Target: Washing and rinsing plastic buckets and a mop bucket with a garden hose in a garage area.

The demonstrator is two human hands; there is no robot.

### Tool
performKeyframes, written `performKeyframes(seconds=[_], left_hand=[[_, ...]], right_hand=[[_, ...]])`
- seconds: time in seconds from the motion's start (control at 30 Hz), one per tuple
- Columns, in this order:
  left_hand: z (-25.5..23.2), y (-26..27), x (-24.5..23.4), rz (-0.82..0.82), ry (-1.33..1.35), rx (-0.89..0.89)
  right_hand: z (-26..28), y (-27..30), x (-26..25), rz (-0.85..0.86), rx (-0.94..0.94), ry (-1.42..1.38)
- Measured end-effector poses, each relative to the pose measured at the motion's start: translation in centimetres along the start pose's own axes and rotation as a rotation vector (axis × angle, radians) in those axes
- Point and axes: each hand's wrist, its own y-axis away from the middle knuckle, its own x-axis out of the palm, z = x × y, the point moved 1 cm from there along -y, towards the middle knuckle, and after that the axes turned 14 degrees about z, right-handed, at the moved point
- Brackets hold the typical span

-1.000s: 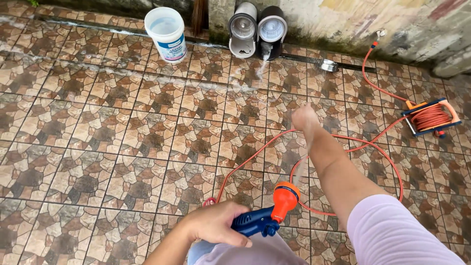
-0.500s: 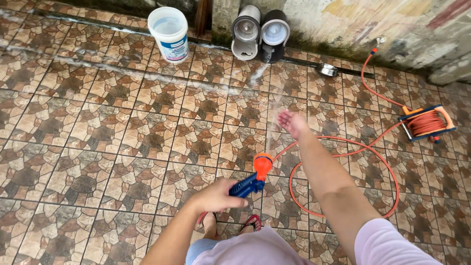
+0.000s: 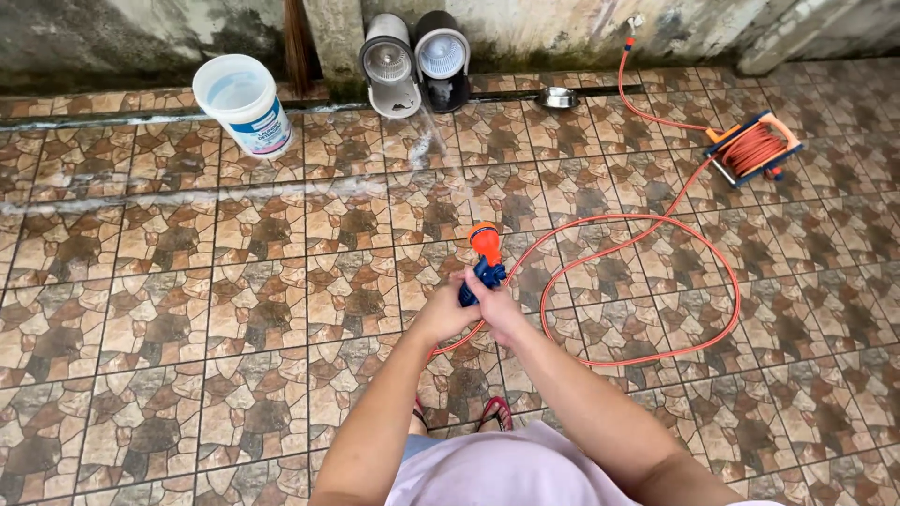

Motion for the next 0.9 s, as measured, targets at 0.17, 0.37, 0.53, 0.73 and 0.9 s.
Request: performKeyframes(seconds=[0.17, 0.37, 0.53, 0.73, 0.9], left_hand=[[-1.0, -0.8, -0.1, 0.24, -0.041, -0.066], [3.6, -3.6, -6.5, 0.479, -0.635, -0.247], [5.1, -7.4, -13.1, 0.436, -1.124, -0.523], [14.8, -9.3, -19.4, 0.096, -1.031, -0.746], [22.3, -7.6, -21.6, -0.103, -0.41, -0.801]], right_hand=[[1.6, 1.3, -1.3, -0.068, 0.06, 0.054], [6.4, 5.7, -1.0, -0.036, 0.059, 0.573], [14.2, 13.1, 4.7, 0.153, 0.286, 0.929], [20.1, 19.8, 7.4, 0.206, 0.376, 1.177], [19.5, 20.6, 7.1, 0.272, 0.436, 1.256]])
